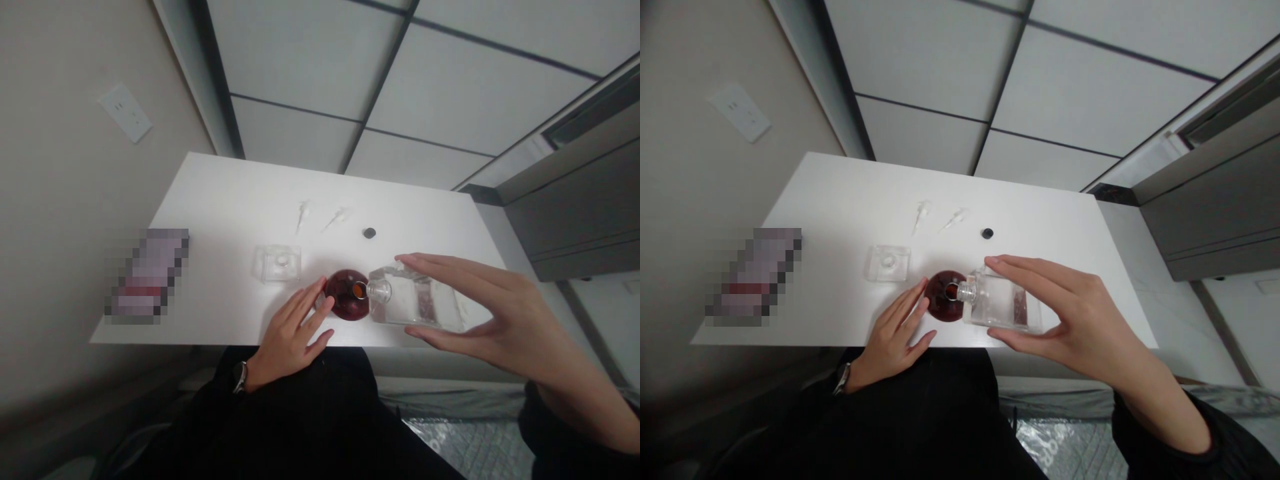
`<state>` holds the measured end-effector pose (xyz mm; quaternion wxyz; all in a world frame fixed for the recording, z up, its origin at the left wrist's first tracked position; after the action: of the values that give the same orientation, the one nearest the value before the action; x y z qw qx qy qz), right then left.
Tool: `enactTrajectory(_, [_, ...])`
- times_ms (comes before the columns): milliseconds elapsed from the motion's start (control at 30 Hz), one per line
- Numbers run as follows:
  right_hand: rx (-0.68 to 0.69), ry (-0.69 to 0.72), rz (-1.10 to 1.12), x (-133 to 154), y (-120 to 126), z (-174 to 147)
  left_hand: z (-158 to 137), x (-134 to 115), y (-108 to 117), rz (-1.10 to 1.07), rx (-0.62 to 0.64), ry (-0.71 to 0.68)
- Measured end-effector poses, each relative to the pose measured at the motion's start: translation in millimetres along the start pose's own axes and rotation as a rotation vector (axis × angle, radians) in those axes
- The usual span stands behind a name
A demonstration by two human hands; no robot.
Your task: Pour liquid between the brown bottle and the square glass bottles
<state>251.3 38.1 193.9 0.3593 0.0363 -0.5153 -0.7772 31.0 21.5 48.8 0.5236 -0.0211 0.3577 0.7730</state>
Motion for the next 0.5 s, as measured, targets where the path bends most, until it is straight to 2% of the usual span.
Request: enactTrajectory(500, [0.027,0.018,-0.032,5.4,2.1,6.7,-0.8,0.0,0.1,-0.008,-0.019,0.0])
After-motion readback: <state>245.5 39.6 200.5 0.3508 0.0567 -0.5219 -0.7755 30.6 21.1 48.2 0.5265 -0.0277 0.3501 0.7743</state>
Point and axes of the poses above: each hand's wrist, its own z-axis towards the middle knuckle, its own y-axis out of the back of the hand, x = y × z, the point moved 7 cm from there along z, towards the middle knuckle, and after that the axes turned 10 degrees about -x, right-handed, at the moved point
